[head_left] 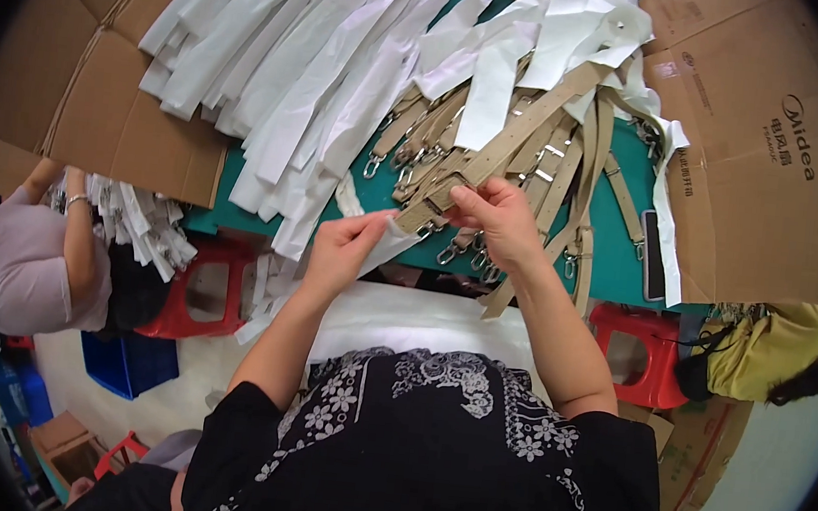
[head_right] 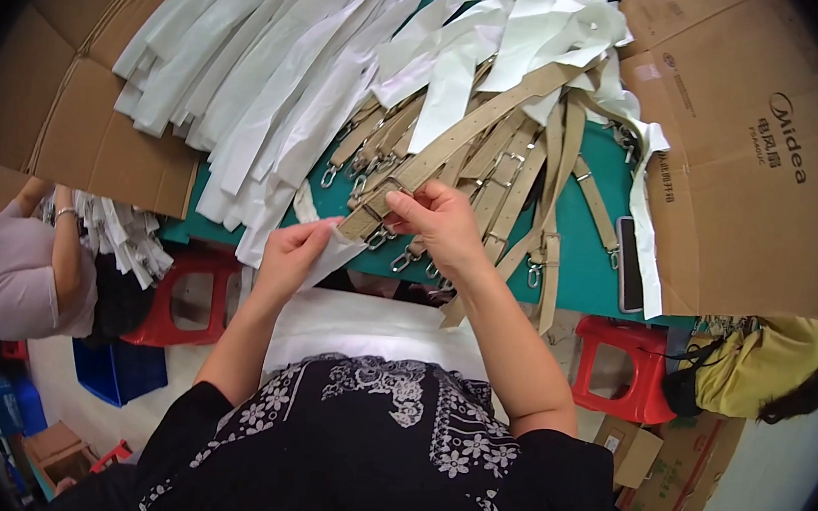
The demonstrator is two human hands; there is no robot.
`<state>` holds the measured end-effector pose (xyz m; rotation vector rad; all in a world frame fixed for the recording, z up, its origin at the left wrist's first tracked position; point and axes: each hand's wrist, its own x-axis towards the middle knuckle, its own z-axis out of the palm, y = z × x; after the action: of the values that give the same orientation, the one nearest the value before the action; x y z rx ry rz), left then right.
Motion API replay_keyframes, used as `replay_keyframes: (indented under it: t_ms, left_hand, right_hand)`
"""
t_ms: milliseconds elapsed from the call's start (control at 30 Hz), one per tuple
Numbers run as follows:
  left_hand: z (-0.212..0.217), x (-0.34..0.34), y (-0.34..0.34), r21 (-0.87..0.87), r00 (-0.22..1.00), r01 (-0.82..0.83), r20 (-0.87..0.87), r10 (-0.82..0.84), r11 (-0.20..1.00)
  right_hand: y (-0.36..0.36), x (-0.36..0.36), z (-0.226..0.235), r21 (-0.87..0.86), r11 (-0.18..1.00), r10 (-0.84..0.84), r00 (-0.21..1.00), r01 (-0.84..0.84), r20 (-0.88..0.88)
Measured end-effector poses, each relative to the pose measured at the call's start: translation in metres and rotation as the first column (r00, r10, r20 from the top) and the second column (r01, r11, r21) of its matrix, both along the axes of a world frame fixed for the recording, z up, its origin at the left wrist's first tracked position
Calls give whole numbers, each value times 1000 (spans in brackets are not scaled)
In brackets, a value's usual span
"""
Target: Assembling beige straps with metal buckles by wrapping them with white protective paper strips.
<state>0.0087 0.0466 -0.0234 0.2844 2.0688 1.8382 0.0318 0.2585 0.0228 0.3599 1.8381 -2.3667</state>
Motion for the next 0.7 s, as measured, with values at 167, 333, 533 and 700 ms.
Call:
replay_keyframes:
  t_ms: [167, 333, 533, 700]
  left_hand:
    - [9, -4, 2, 124, 996, 94, -15, -93, 988]
    - [3, -8, -22, 355, 953, 261, 54, -298, 898]
    - [-23, 3, -29, 456, 934, 197, 181, -307, 868]
    - [-5, -5, -42, 383, 954, 181, 155, -255, 906]
  right_hand:
    - [-4, 4, 7, 21, 996, 91, 996, -92, 19]
    - [3, 1, -6, -66, 997, 46, 995, -40, 88]
    - [-5, 11, -12, -74, 997, 35, 997, -30, 68]
    - [-22, 15, 0, -70, 990, 120, 993, -119, 14]
